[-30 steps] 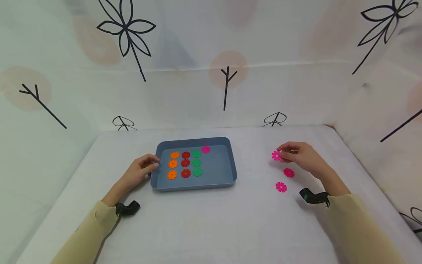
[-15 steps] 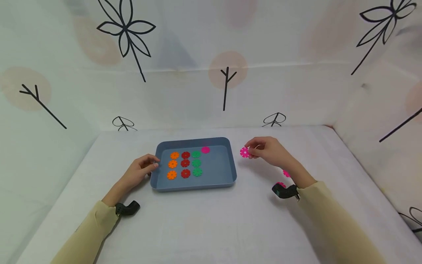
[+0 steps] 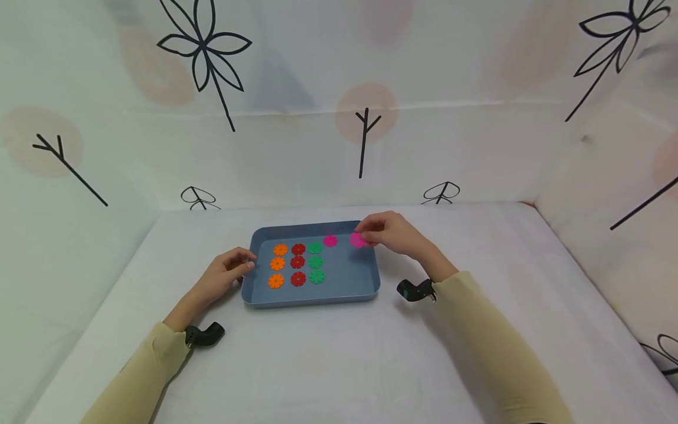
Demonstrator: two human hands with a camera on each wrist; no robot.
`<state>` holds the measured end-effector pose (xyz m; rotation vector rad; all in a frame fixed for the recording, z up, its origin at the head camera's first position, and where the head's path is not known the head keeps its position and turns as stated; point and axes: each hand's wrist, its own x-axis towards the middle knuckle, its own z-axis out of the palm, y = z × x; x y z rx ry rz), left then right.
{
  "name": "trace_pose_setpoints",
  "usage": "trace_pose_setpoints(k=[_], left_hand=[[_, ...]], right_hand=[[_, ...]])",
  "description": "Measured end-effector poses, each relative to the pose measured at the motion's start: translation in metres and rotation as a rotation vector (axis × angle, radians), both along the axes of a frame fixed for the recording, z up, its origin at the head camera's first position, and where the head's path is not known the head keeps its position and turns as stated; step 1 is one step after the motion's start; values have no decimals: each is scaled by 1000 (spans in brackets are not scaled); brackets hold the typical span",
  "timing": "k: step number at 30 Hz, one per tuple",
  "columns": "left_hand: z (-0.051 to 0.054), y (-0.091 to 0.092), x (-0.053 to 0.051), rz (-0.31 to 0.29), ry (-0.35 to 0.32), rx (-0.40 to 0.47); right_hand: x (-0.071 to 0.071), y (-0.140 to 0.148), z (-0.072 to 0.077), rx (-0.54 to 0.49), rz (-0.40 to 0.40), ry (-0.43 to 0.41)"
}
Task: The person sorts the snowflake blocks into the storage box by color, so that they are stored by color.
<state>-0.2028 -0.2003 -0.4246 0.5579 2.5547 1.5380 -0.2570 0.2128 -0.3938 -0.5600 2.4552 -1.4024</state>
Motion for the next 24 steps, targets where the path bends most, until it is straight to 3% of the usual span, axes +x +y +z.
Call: trace_pose_setpoints(k=[8,13,24], left_hand=[[0,0,0,0,3,-5],[-1,0,-1,-1,-13,3],[-1,0,-1,3,-26,0]], right_hand=[[-17,-24,-3,11,109,-74],[-25,-34,-6,32,152,-76],[-35,-43,-11,57,147,-86]])
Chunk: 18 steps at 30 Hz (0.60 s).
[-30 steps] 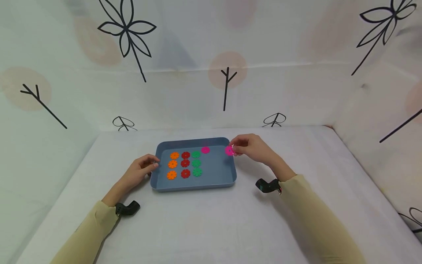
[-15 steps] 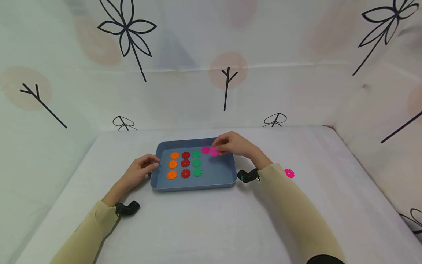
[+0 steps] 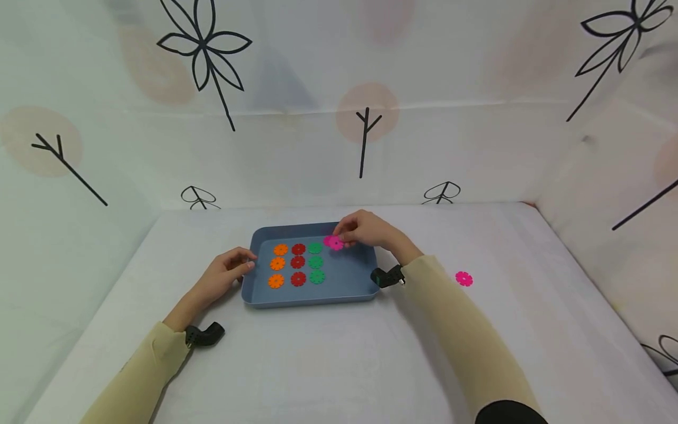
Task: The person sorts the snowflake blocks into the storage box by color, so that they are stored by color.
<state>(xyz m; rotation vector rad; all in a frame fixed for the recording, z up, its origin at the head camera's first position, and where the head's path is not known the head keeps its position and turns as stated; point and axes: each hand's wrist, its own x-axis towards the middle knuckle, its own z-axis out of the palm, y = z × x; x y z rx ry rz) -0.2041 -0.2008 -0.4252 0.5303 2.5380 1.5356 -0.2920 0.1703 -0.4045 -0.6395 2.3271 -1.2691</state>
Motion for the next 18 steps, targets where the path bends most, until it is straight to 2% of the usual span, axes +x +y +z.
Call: trace_pose_setpoints(k=[7,12,18], left_hand=[[-2,-1,-1,4,-3,2],[-2,-1,-1,3,-2,7],[-1,-1,0,-4,2,6]], right_hand=[[3,-5,-1,69,-10,-4],[3,-11,-2,161,23,16],[4,-20,0,285,48,89]])
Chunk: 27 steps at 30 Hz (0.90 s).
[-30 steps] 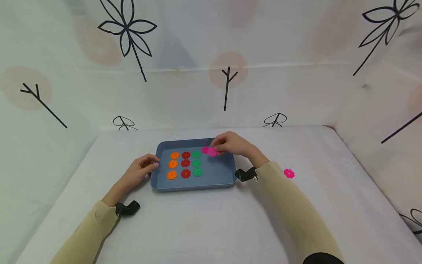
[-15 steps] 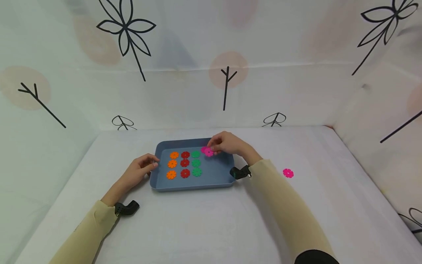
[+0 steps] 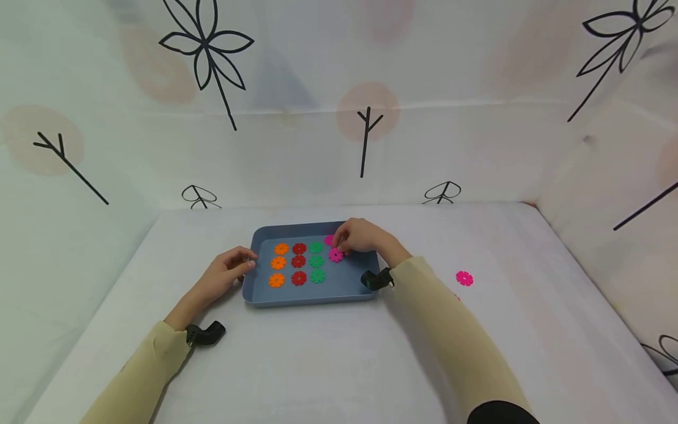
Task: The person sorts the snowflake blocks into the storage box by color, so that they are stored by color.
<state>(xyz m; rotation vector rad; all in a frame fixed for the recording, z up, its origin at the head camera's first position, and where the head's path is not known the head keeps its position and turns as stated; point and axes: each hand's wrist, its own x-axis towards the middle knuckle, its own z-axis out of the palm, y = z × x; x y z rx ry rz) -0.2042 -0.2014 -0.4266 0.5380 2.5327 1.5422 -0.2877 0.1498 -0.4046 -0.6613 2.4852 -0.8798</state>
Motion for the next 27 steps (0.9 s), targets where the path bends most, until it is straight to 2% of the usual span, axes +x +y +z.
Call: trace_pose_setpoints(k=[5,13,18,27], left_hand=[[-2,0,-1,1,-6,-12],[-33,-10,-20,16,-7,-8],[-37,-11,-22,22,3,-2],[-37,-11,-21,21,29,-4]], right_hand=[[2,-5,1,44,-10,57],[3,-10,-2,75,-66,98],[3,-10,-5,95,-87,120],[6,-8,-2,85,-100,131]])
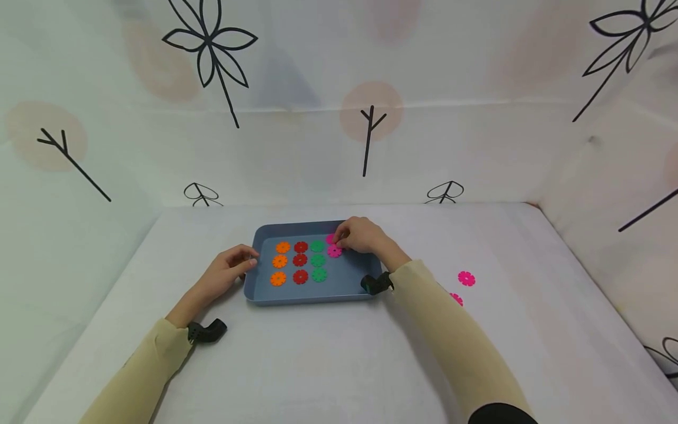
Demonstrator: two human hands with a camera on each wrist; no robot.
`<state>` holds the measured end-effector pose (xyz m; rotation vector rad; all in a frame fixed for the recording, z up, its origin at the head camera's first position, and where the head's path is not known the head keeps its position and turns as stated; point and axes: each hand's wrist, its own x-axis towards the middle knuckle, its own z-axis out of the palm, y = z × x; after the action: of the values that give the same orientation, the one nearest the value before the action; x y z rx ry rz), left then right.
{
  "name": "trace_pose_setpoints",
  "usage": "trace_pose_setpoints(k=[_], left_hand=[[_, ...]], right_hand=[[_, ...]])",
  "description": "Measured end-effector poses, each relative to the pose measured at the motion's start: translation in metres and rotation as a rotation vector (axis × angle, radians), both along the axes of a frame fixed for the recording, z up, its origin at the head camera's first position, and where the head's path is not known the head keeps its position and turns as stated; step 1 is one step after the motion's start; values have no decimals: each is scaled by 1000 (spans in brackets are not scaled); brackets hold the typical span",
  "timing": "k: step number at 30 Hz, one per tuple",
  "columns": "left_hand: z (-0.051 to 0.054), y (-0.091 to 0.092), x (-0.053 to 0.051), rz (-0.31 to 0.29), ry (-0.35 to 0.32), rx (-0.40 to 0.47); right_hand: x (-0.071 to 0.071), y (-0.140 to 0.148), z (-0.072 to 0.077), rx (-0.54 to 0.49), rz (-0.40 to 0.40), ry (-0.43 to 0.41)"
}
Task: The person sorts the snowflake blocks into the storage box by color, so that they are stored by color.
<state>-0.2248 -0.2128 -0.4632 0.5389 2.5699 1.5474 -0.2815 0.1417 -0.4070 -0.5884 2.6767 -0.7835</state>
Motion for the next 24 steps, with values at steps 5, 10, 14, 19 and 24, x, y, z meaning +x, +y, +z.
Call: trace_pose_setpoints(k=[5,10,14,19,24], left_hand=[[1,1,0,-1,-10,10],[2,1,-1,-3,-17,-1],[21,7,10,-12,-28,-10],[35,10,18,-19,-31,3],[35,11,18,-27,-27,7]], right_hand=[[0,2,1,-28,6,-2],[-1,8,1,-108,13,-5],[-2,16,4,-199,21,-8],[-1,36,9,-298,-7,22],[4,68,12,-305,-77,40]])
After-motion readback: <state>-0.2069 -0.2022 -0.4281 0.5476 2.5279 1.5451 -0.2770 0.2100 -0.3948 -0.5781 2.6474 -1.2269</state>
